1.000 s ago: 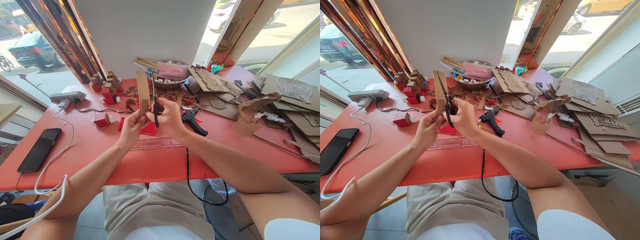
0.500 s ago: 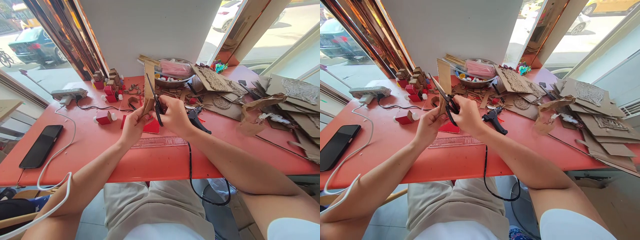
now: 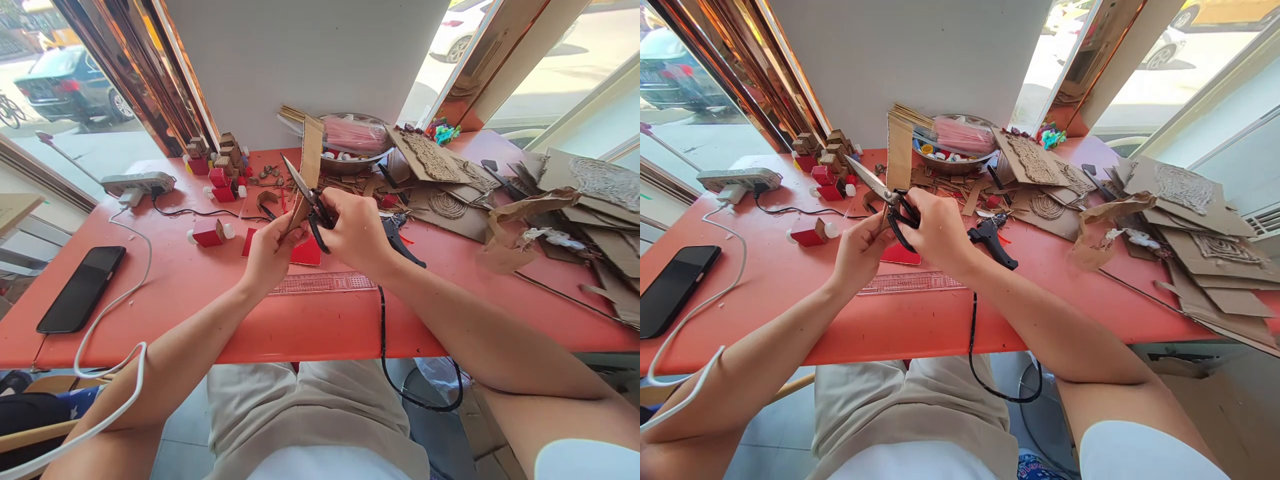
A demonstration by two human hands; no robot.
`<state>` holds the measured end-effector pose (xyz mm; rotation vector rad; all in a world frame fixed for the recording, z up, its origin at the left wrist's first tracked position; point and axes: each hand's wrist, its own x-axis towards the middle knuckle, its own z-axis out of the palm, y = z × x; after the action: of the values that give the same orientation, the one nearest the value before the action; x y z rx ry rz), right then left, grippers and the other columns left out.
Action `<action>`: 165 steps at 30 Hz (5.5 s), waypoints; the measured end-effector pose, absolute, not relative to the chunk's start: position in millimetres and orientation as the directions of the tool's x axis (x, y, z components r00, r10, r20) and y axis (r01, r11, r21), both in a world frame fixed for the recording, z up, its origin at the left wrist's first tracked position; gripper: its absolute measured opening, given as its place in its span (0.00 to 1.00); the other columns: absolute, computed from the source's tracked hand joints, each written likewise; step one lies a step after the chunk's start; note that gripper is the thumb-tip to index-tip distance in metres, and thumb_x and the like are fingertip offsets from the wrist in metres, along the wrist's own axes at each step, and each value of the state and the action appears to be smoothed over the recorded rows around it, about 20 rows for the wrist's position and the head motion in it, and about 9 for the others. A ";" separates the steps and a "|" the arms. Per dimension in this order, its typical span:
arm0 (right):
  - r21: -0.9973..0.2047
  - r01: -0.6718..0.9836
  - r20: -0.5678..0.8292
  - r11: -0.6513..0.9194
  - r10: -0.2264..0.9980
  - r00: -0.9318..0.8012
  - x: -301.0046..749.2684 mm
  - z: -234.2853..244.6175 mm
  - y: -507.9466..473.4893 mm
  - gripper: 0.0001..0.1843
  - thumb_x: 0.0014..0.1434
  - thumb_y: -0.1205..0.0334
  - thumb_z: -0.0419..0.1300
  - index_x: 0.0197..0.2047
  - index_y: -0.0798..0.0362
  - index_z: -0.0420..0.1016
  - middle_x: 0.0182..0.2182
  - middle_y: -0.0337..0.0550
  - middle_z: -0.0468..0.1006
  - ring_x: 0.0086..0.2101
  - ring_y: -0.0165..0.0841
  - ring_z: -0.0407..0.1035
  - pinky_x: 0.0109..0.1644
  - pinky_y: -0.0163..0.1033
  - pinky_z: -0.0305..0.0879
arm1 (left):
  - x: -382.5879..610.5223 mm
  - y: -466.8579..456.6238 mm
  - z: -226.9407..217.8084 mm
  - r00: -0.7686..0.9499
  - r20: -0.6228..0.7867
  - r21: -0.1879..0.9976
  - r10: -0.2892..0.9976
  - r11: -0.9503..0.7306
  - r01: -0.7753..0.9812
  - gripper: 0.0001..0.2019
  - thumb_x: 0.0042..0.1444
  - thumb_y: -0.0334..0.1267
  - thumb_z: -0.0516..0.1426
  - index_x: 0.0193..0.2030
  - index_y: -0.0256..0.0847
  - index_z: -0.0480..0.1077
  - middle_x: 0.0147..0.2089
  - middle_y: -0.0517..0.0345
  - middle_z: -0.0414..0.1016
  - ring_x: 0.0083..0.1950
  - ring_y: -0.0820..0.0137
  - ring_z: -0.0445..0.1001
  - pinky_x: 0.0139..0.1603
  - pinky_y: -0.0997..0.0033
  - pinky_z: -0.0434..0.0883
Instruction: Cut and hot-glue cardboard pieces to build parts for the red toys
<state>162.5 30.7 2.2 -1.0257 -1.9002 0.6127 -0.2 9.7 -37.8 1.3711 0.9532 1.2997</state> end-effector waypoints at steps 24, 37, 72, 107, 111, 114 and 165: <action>-0.947 0.051 0.314 0.317 0.948 -0.060 163.3 -10.3 52.7 0.31 0.40 0.44 0.80 0.27 0.47 0.62 0.26 0.34 0.69 0.29 0.31 0.65 0.32 0.38 0.66 | -4.3 14.5 -40.3 0.151 0.189 0.974 0.970 -0.166 -0.156 0.15 0.53 0.43 0.71 0.45 0.41 0.80 0.45 0.51 0.88 0.57 0.52 0.86 0.62 0.49 0.83; -0.979 -0.185 0.107 0.085 0.988 -0.114 168.4 -19.4 64.2 0.36 0.32 0.44 0.83 0.29 0.46 0.61 0.26 0.31 0.66 0.30 0.33 0.71 0.28 0.39 0.70 | -16.3 16.5 -24.7 0.363 0.092 0.991 0.927 -0.050 -0.122 0.28 0.45 0.61 0.76 0.41 0.38 0.84 0.42 0.43 0.89 0.54 0.46 0.87 0.56 0.48 0.86; -0.919 -0.373 -0.055 -0.127 0.979 -0.196 166.7 -4.4 56.8 0.40 0.20 0.57 0.88 0.26 0.48 0.61 0.23 0.26 0.69 0.25 0.26 0.68 0.25 0.34 0.63 | -3.7 4.8 -24.9 0.079 0.298 0.948 0.951 -0.305 0.088 0.23 0.49 0.61 0.71 0.24 0.41 0.78 0.24 0.54 0.83 0.25 0.63 0.85 0.30 0.68 0.85; -0.953 -0.013 0.298 0.303 0.928 -0.223 156.6 -1.7 37.4 0.36 0.41 0.32 0.79 0.28 0.47 0.62 0.26 0.33 0.68 0.29 0.29 0.64 0.31 0.36 0.64 | -19.7 20.6 -19.0 0.116 0.197 0.980 0.974 -0.193 -0.039 0.22 0.36 0.52 0.79 0.27 0.41 0.76 0.24 0.61 0.78 0.25 0.69 0.78 0.26 0.71 0.80; -0.983 -0.054 0.183 0.175 0.939 -0.291 159.1 2.0 39.9 0.38 0.48 0.21 0.70 0.28 0.46 0.61 0.23 0.34 0.67 0.27 0.32 0.69 0.30 0.37 0.67 | -34.0 30.0 -19.2 -0.075 0.232 0.963 0.970 -0.240 -0.122 0.23 0.37 0.55 0.78 0.30 0.43 0.75 0.27 0.59 0.81 0.28 0.68 0.82 0.25 0.72 0.81; -0.989 -0.041 0.147 0.145 0.878 -0.454 160.1 3.3 39.1 0.42 0.45 0.13 0.64 0.28 0.46 0.61 0.24 0.36 0.66 0.29 0.34 0.72 0.31 0.38 0.69 | -47.7 37.8 -20.3 -0.198 0.284 0.942 0.938 -0.312 -0.125 0.23 0.40 0.55 0.77 0.31 0.46 0.73 0.28 0.61 0.80 0.28 0.69 0.82 0.25 0.74 0.81; -0.799 0.490 0.009 0.349 0.822 -0.570 156.2 7.7 19.4 0.36 0.60 0.22 0.53 0.22 0.48 0.60 0.20 0.39 0.67 0.27 0.35 0.68 0.32 0.39 0.57 | -29.8 27.8 -19.4 -0.248 0.325 0.921 0.913 -0.365 -0.136 0.27 0.41 0.57 0.75 0.30 0.48 0.64 0.24 0.67 0.71 0.25 0.72 0.76 0.24 0.73 0.79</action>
<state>156.2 19.4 7.7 -1.1478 -2.2058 1.0943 -29.8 27.8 -19.4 1.2080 1.0402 1.7196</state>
